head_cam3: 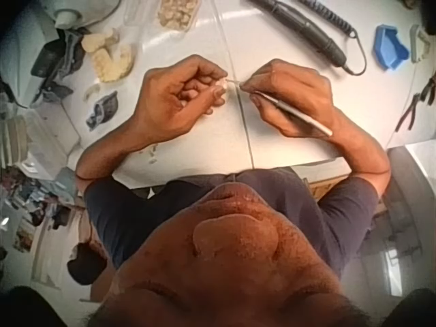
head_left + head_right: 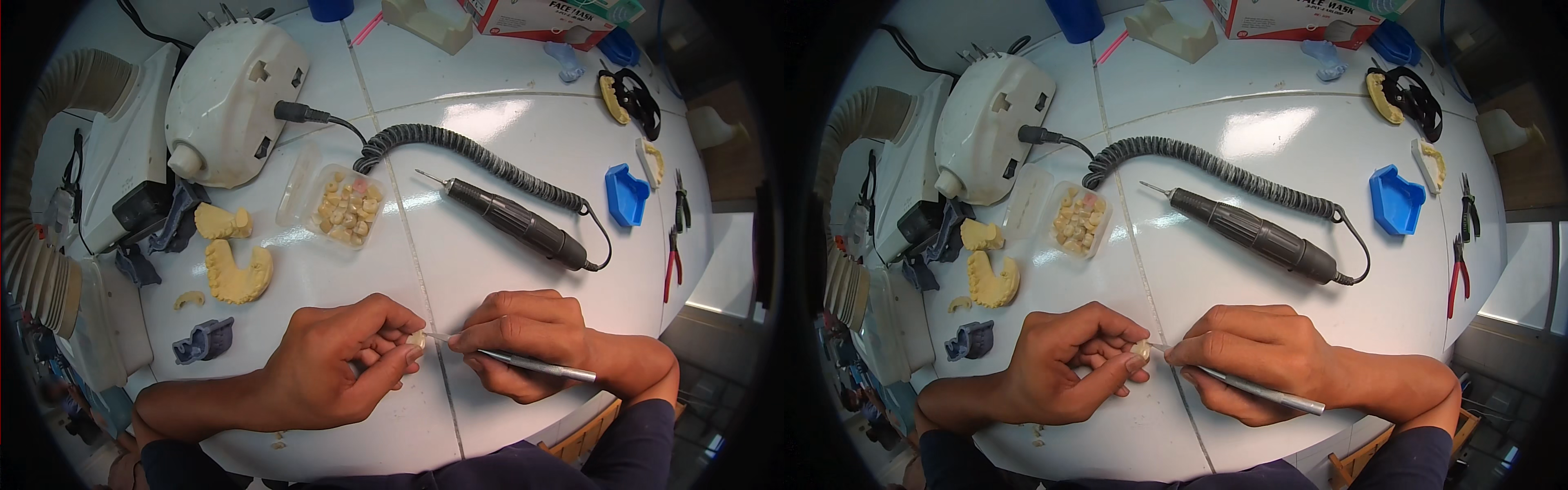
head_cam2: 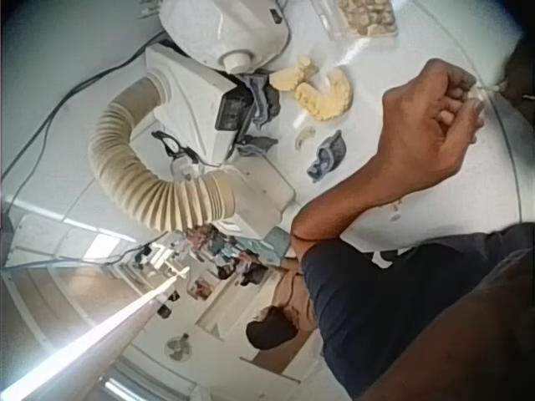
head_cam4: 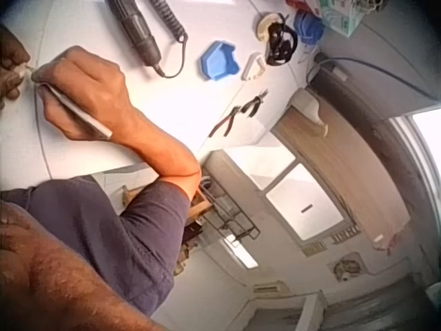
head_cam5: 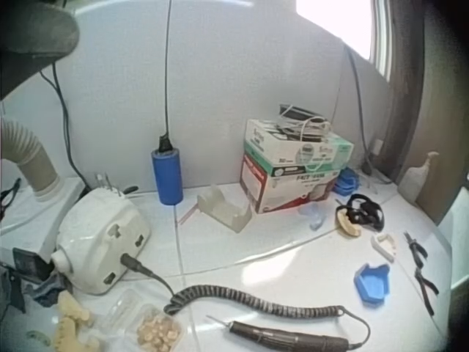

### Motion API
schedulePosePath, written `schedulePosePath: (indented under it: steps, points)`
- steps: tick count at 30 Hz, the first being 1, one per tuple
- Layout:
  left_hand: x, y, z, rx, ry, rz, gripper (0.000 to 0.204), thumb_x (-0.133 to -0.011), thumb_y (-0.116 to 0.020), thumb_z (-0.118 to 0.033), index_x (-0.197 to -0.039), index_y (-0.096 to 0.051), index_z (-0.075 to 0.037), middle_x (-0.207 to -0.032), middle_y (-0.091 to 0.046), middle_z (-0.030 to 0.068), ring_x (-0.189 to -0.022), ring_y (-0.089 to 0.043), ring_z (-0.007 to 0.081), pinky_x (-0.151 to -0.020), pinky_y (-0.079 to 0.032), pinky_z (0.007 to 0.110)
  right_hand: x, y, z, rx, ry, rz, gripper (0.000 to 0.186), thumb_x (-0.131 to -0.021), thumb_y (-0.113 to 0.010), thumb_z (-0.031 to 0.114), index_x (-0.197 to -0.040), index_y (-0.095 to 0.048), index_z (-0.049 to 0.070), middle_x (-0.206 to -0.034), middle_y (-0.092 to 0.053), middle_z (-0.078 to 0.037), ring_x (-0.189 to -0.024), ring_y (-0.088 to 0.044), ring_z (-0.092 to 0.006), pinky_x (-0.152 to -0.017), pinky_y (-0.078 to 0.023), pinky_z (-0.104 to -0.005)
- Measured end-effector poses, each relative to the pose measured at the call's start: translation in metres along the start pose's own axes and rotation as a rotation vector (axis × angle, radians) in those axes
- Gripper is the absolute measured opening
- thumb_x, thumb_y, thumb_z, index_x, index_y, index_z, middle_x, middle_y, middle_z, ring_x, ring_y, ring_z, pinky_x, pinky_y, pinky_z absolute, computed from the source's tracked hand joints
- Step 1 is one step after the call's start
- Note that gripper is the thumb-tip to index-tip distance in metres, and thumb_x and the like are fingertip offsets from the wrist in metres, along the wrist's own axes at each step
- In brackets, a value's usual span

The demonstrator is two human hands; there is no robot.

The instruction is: The recorder uses a craft knife to carve and adjust a small dental prosthetic tooth component at a laboratory bench.

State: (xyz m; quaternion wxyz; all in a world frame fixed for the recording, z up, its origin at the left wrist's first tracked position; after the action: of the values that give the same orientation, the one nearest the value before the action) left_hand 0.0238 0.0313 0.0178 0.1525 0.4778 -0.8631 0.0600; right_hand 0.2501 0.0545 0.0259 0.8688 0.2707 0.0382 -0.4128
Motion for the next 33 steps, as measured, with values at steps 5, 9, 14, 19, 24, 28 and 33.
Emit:
schedulePosePath:
  steps: [5, 9, 14, 19, 24, 28, 33]
  points:
    - [0.0002, 0.0003, -0.0014, -0.028, -0.017, 0.007, 0.016, -0.1, -0.067, 0.002, -0.114, -0.064, 0.008, -0.094, -0.076, 0.0138, -0.088, -0.08, 0.017, -0.073, -0.065, 0.024, -0.0003, 0.0003, -0.0001, -0.01, -0.004, 0.016, 0.025, -0.078, -0.076, -0.006, -0.103, -0.075, 0.0, -0.083, -0.071, -0.011, -0.068, -0.071, -0.0233, -0.059, -0.056, -0.0322]
    - [0.0002, 0.0006, -0.0011, -0.015, -0.004, 0.01, 0.016, -0.1, -0.067, 0.002, -0.115, -0.064, 0.008, -0.095, -0.076, 0.0141, -0.09, -0.08, 0.0175, -0.074, -0.065, 0.024, 0.0002, -0.0008, -0.0004, -0.012, -0.006, 0.002, 0.025, -0.078, -0.076, -0.006, -0.102, -0.075, 0.0, -0.083, -0.071, -0.011, -0.068, -0.071, -0.0237, -0.059, -0.057, -0.0325]
    - [0.0013, -0.0001, -0.0023, -0.022, -0.01, 0.017, 0.017, -0.1, -0.066, 0.003, -0.115, -0.064, 0.008, -0.095, -0.076, 0.0143, -0.091, -0.08, 0.0174, -0.074, -0.065, 0.023, -0.0009, 0.0014, 0.0014, -0.017, 0.005, 0.0, 0.025, -0.078, -0.075, -0.007, -0.102, -0.075, -0.001, -0.082, -0.071, -0.012, -0.068, -0.071, -0.0238, -0.059, -0.057, -0.0328]
    - [0.001, 0.0015, -0.0016, -0.025, 0.001, 0.018, 0.017, -0.1, -0.066, 0.003, -0.115, -0.063, 0.008, -0.096, -0.076, 0.0145, -0.091, -0.08, 0.0171, -0.074, -0.065, 0.023, -0.0011, 0.0015, 0.0006, -0.043, -0.005, 0.009, 0.024, -0.078, -0.075, -0.007, -0.101, -0.075, -0.002, -0.081, -0.071, -0.012, -0.068, -0.071, -0.0238, -0.059, -0.057, -0.0326]
    - [0.0002, 0.0007, -0.0023, -0.022, 0.0, 0.016, 0.016, -0.1, -0.067, 0.003, -0.115, -0.063, 0.008, -0.097, -0.076, 0.0154, -0.092, -0.08, 0.0176, -0.073, -0.066, 0.024, -0.0002, 0.0006, 0.0009, -0.039, 0.004, -0.005, 0.024, -0.078, -0.075, -0.007, -0.101, -0.075, -0.002, -0.081, -0.07, -0.012, -0.068, -0.071, -0.0242, -0.06, -0.057, -0.0329]
    - [0.0008, 0.0009, -0.0023, -0.014, -0.004, 0.013, 0.017, -0.1, -0.067, 0.003, -0.115, -0.062, 0.009, -0.098, -0.076, 0.0167, -0.093, -0.08, 0.0192, -0.073, -0.068, 0.025, -0.0001, 0.0001, 0.0016, -0.014, 0.009, 0.007, 0.025, -0.078, -0.075, -0.007, -0.102, -0.074, -0.002, -0.083, -0.07, -0.013, -0.069, -0.071, -0.0247, -0.06, -0.057, -0.0335]
    - [0.0007, 0.0007, -0.0013, -0.012, -0.01, 0.016, 0.016, -0.1, -0.065, 0.004, -0.114, -0.061, 0.009, -0.098, -0.076, 0.017, -0.094, -0.08, 0.0197, -0.073, -0.068, 0.026, 0.0012, -0.0005, 0.0013, -0.003, 0.01, 0.024, 0.026, -0.079, -0.076, -0.007, -0.104, -0.074, -0.003, -0.085, -0.07, -0.013, -0.071, -0.071, -0.0254, -0.063, -0.058, -0.0339]
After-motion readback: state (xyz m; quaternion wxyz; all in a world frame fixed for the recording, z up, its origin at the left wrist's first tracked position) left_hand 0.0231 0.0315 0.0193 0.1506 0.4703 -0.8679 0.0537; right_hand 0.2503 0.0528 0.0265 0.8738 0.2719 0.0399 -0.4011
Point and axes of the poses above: each hand's wrist, its own x-axis away from the middle knuckle, its own y-axis out of the back of the hand, z = x × y, the point moved 3 cm from there along -x, towards the middle knuckle
